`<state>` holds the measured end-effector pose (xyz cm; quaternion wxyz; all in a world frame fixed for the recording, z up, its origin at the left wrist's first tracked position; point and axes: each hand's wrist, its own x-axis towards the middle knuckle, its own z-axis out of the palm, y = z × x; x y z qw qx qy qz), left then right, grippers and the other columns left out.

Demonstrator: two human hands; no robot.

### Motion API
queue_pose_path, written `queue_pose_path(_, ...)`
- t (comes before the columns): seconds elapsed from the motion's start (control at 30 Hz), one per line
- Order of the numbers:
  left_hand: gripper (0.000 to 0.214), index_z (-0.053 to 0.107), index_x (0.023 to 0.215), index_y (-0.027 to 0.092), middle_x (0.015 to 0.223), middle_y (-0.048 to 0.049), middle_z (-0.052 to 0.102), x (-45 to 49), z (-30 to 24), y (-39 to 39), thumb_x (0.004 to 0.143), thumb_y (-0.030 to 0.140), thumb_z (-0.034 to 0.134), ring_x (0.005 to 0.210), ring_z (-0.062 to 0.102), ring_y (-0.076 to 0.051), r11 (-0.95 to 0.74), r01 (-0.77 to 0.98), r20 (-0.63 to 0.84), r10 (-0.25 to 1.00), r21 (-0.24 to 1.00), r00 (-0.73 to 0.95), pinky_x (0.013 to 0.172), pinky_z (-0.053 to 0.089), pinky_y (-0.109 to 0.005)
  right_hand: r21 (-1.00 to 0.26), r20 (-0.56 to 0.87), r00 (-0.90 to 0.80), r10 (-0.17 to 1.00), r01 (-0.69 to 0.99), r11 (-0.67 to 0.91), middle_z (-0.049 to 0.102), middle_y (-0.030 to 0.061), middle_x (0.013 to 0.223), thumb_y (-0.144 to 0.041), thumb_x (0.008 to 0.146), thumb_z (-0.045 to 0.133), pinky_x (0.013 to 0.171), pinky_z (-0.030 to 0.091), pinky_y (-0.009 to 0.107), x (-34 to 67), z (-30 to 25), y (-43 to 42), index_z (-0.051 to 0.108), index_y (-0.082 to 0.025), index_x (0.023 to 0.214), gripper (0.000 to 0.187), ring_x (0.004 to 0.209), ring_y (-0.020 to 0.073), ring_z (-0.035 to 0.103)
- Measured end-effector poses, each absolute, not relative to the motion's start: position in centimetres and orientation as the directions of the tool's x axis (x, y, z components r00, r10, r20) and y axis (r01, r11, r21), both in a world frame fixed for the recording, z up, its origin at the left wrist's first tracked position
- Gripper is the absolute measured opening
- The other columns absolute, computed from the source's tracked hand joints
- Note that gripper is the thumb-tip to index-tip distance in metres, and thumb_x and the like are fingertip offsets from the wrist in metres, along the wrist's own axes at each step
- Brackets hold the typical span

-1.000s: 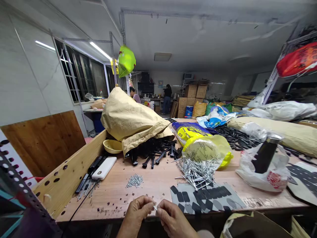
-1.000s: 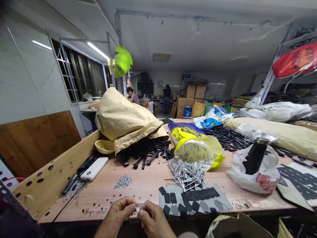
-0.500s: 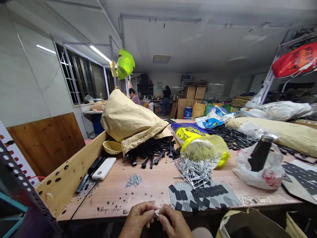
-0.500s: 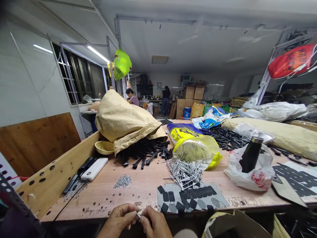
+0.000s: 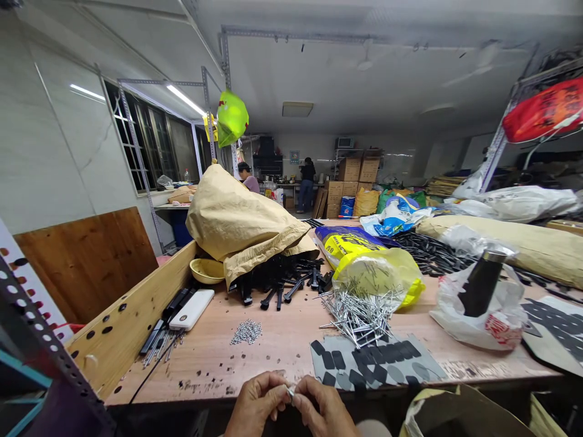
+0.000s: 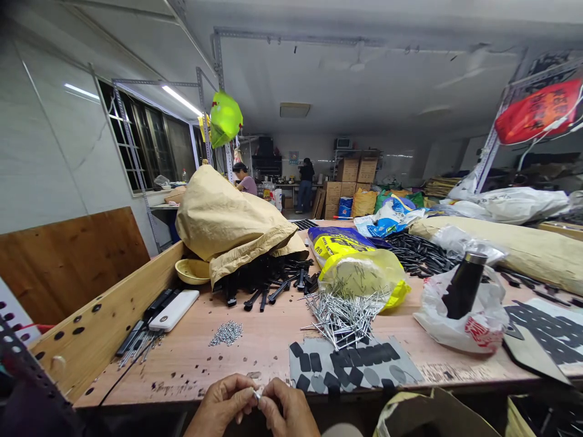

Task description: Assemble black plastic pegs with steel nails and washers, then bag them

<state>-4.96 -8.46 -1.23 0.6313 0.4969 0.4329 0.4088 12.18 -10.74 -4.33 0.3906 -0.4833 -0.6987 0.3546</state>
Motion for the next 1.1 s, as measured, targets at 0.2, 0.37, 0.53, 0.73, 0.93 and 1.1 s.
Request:
queue_pose_path(0.2, 0.040, 0.070, 0.067, 0.015, 0.060, -0.0022, 0.064, -5.0, -1.9, -8.6, 0.060, 0.054, 0.079, 0.058, 0.052, -0.013, 0.118, -0.072, -0.090, 0.946, 0.990, 0.312, 0.051, 0.036, -0.022, -0.904, 0.160, -0.220, 0.962, 0.359, 0.232, 0.054, -0.0010, 0.056, -0.048, 0.090, 0.048, 0.051, 0.034, 0.020, 12.2, -4.5, -10.9, 0.057, -0.017, 0.075, 0.035, 0.051, 0.0108, 0.049)
queue_pose_path(0.37, 0.043, 0.072, 0.069, 0.015, 0.062, -0.0028, 0.066, -4.9, -2.0, -8.6, 0.059, 0.056, 0.079, 0.059, 0.053, -0.013, 0.126, -0.075, -0.097, 0.945, 0.989, 0.311, 0.053, 0.038, -0.022, -0.956, 0.081, -0.238, 0.968, 0.255, 0.143, 0.049, -0.0025, 0.051, -0.060, 0.089, 0.045, 0.044, 0.029, 0.019, 12.1, -5.1, -10.7, 0.057, -0.016, 0.076, 0.047, 0.044, 0.0092, 0.042)
queue_pose_path(0.53, 0.050, 0.069, 0.064, 0.015, 0.060, -0.0022, 0.064, -4.7, -1.8, -8.5, 0.056, 0.063, 0.077, 0.057, 0.051, -0.012, 0.143, -0.046, -0.125, 0.953, 0.989, 0.275, 0.051, 0.037, -0.022, -0.855, 0.239, -0.216, 0.947, 0.416, 0.311, 0.059, 0.0012, 0.061, -0.050, 0.094, 0.043, 0.053, 0.037, 0.018, 12.3, -6.1, -10.5, 0.058, -0.017, 0.077, 0.040, 0.055, 0.0111, 0.053)
queue_pose_path(0.73, 0.055, 0.064, 0.062, 0.015, 0.056, -0.0010, 0.061, -4.6, -2.7, -7.9, 0.051, 0.067, 0.077, 0.052, 0.050, -0.011, 0.170, -0.041, -0.154, 0.955, 0.985, 0.254, 0.046, 0.034, -0.021, -0.690, 0.405, -0.254, 0.878, 0.546, 0.476, 0.065, 0.0021, 0.072, -0.034, 0.098, 0.040, 0.059, 0.040, 0.018, 12.6, -7.5, -10.3, 0.060, -0.021, 0.085, 0.027, 0.062, 0.0122, 0.059)
queue_pose_path(0.93, 0.053, 0.061, 0.061, 0.016, 0.054, -0.0008, 0.060, -4.7, -3.0, -7.8, 0.055, 0.066, 0.076, 0.050, 0.048, -0.011, 0.136, -0.054, -0.117, 0.955, 0.989, 0.272, 0.044, 0.031, -0.021, -0.696, 0.389, -0.251, 0.886, 0.550, 0.461, 0.063, 0.0018, 0.068, -0.037, 0.097, 0.040, 0.056, 0.039, 0.019, 12.6, -6.6, -10.4, 0.060, -0.020, 0.082, 0.030, 0.059, 0.0118, 0.057)
queue_pose_path(1.1, 0.050, 0.062, 0.060, 0.015, 0.053, -0.0001, 0.058, -4.6, -2.6, -8.4, 0.060, 0.064, 0.074, 0.049, 0.045, -0.010, 0.071, -0.049, -0.055, 0.964, 0.996, 0.259, 0.046, 0.032, -0.021, -0.906, 0.142, -0.244, 0.959, 0.359, 0.225, 0.051, -0.0032, 0.052, -0.050, 0.093, 0.045, 0.047, 0.033, 0.018, 12.1, -4.8, -10.7, 0.054, -0.019, 0.074, 0.037, 0.047, 0.0097, 0.047)
